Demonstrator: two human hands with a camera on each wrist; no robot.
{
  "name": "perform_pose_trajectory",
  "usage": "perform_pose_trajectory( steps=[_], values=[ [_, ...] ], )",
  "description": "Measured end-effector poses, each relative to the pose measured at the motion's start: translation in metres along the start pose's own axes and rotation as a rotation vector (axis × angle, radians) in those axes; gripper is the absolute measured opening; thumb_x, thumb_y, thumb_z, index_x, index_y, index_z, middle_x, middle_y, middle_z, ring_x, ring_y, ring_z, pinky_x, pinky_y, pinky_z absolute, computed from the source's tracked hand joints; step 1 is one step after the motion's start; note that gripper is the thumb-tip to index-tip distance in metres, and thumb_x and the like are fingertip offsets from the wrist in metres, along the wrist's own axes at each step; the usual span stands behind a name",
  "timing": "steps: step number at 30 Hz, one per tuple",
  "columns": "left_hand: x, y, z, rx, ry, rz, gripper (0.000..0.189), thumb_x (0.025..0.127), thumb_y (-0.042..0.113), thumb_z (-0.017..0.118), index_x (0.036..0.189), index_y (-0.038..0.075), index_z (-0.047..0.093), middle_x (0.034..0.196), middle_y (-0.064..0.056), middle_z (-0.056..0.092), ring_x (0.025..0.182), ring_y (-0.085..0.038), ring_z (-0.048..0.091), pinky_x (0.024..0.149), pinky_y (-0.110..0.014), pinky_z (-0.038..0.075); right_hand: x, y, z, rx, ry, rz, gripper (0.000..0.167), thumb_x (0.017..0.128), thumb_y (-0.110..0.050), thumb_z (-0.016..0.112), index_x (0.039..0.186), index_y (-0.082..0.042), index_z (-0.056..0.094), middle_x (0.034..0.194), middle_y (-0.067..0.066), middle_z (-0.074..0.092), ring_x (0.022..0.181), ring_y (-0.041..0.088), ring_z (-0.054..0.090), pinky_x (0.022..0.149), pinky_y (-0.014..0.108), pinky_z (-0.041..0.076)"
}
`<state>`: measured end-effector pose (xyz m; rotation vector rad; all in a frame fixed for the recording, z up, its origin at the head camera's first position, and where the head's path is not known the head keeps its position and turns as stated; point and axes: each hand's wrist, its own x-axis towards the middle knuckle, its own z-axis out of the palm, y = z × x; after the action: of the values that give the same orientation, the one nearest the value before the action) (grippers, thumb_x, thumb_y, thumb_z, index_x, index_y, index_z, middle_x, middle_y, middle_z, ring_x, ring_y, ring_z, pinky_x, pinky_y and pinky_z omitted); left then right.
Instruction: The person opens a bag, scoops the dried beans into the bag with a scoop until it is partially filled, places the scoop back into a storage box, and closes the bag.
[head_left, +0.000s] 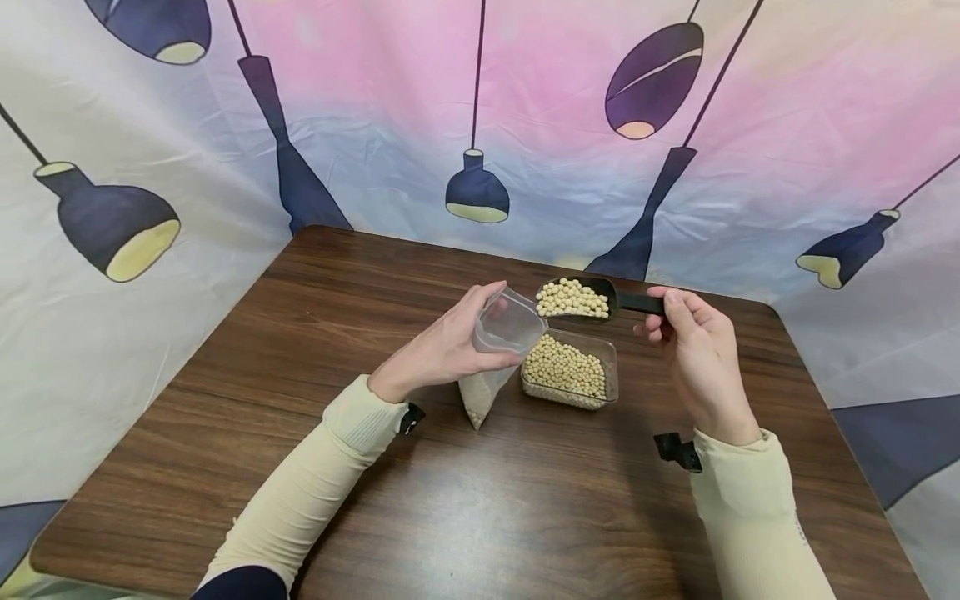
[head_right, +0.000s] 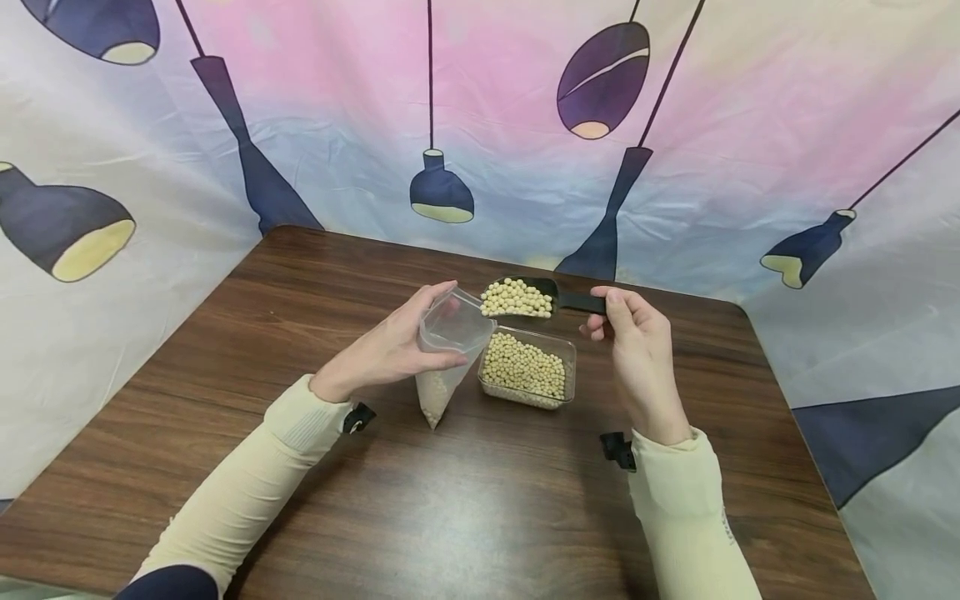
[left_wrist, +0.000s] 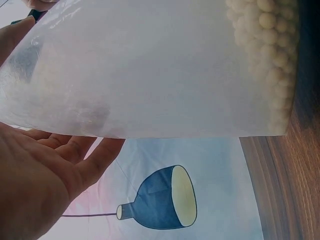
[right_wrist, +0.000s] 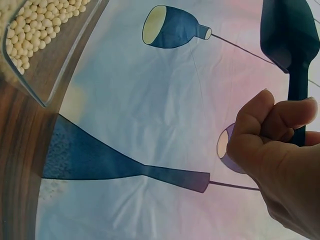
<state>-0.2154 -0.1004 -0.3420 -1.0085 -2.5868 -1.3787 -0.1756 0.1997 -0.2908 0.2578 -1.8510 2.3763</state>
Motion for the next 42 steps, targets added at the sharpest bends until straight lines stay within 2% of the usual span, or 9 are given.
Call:
perform_pose_trajectory(
  steps=[12,19,28,42],
  values=[
    [0.0021,0.0018,-0.0014,0.001,-0.004,0.005,0.094,0.080,0.031,0.081,0.151,0.007,0.025,0.132,-0.004,0.048,0.121,-0.015,0.048,0.098,-0.032,0.045,0.0027,-0.0033,0.0053,-0.048,0.001,-0.032,0.027,0.099,-0.021,0.054,0.110,0.003,0.060,0.074,0.004,0.062,0.069,0.012,0.058,0.072,0.024,0.051],
    [0.0017,0.0018,-0.0018,0.007,-0.005,-0.005,0.094,0.079,0.033,0.081,0.150,0.008,0.026,0.131,-0.004,0.048,0.121,-0.014,0.048,0.097,-0.032,0.045,0.0028,-0.0063,0.0068,-0.047,0.008,-0.031,0.034,0.099,-0.022,0.055,0.114,0.009,0.056,0.074,0.004,0.062,0.069,0.012,0.057,0.068,0.021,0.050],
    [0.0010,0.0025,-0.0015,0.005,-0.012,-0.017,0.094,0.080,0.033,0.081,0.151,0.007,0.026,0.132,-0.006,0.049,0.121,-0.016,0.049,0.097,-0.033,0.045,0.0021,-0.0074,0.0070,-0.060,0.011,-0.035,0.037,0.099,-0.022,0.055,0.117,0.011,0.054,0.074,0.003,0.062,0.069,0.012,0.058,0.069,0.022,0.050],
    [-0.0006,0.0012,-0.0007,0.001,-0.005,-0.010,0.093,0.080,0.032,0.081,0.150,0.007,0.026,0.132,-0.006,0.049,0.122,-0.015,0.049,0.098,-0.034,0.044,0.0033,-0.0069,0.0095,-0.114,0.006,-0.092,0.037,0.099,-0.022,0.054,0.118,0.011,0.056,0.077,0.004,0.063,0.074,0.013,0.060,0.067,0.019,0.049]
  ],
)
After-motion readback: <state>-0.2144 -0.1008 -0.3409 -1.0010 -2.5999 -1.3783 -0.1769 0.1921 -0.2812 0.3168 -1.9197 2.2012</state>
